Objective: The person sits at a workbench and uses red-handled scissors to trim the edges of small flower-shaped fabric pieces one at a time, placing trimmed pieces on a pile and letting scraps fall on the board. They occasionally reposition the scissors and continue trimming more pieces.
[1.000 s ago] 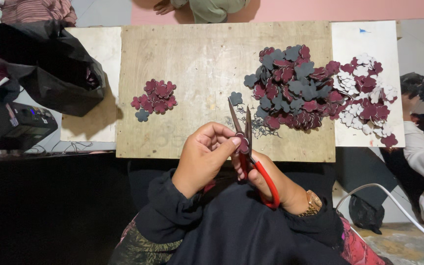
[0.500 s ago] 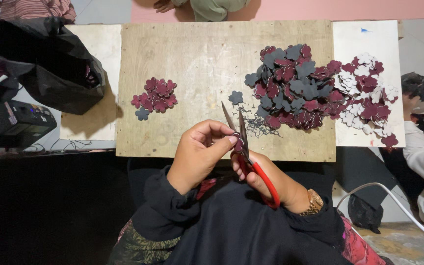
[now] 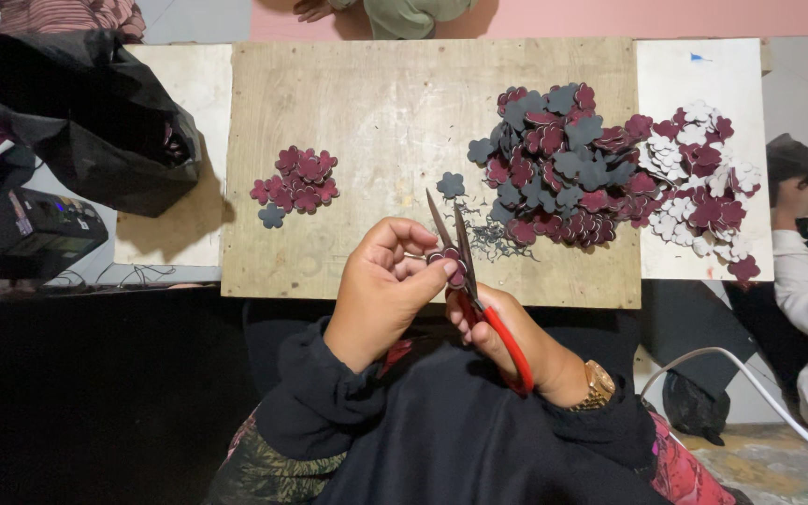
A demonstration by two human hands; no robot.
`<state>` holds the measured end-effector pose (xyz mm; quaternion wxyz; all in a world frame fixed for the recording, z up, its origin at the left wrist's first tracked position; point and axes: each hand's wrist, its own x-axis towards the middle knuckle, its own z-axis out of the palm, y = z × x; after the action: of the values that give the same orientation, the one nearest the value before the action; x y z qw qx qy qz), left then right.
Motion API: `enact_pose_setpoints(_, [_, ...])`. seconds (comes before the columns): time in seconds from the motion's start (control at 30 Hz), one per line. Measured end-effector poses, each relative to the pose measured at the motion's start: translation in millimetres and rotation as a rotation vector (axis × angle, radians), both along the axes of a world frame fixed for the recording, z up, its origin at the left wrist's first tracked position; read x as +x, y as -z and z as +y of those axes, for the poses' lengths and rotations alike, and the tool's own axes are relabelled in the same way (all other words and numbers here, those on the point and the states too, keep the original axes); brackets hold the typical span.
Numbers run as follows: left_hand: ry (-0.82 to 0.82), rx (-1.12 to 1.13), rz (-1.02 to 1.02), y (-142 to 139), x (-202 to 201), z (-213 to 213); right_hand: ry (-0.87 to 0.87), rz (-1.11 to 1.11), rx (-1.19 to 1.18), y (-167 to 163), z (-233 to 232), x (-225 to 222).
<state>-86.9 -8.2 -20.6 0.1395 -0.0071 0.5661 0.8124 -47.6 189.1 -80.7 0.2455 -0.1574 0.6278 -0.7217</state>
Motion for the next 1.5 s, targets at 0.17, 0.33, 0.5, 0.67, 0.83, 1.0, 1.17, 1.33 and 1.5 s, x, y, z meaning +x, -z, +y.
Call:
enact_pose_setpoints(0.17, [0.010,0.036,-0.042,1,1,4,0.001,0.018,0.013,0,1,-1])
enact_pose_setpoints(0.33, [0.014,0.017,-0.017,6,2,5,-0.008,0.024,-0.011,-1,1,0])
enact_pose_setpoints(0.5, [-0.001,-0.029,0.002,10,1,4,0.006,0.011,0.013,-4,1,1])
enact_pose_setpoints(0.67, [-0.012,0.024,-0.024,12,2,5,0.027,0.022,-0.002,-7,0,1])
enact_pose_setpoints(0.83, [-0.035,0.024,-0.016,14,1,7,0.071,0.026,0.005,-7,-3,3])
enact_pose_setpoints(1.0, [-0.052,0.065,-0.026,16,1,8,0.104,-0.014,-0.023,-6,-5,5])
enact_pose_setpoints(1.17, [-0.065,0.076,-0.030,16,-1,8,0.096,-0.036,-0.048,-7,-4,4])
enact_pose_setpoints(1.33, [-0.055,0.055,-0.025,14,-3,5,0.093,-0.060,-0.059,-9,-3,4])
enact_pose_setpoints(1.5, [-0.074,0.085,0.004,14,-3,4,0.078,-0.080,-0.101,-7,-3,4])
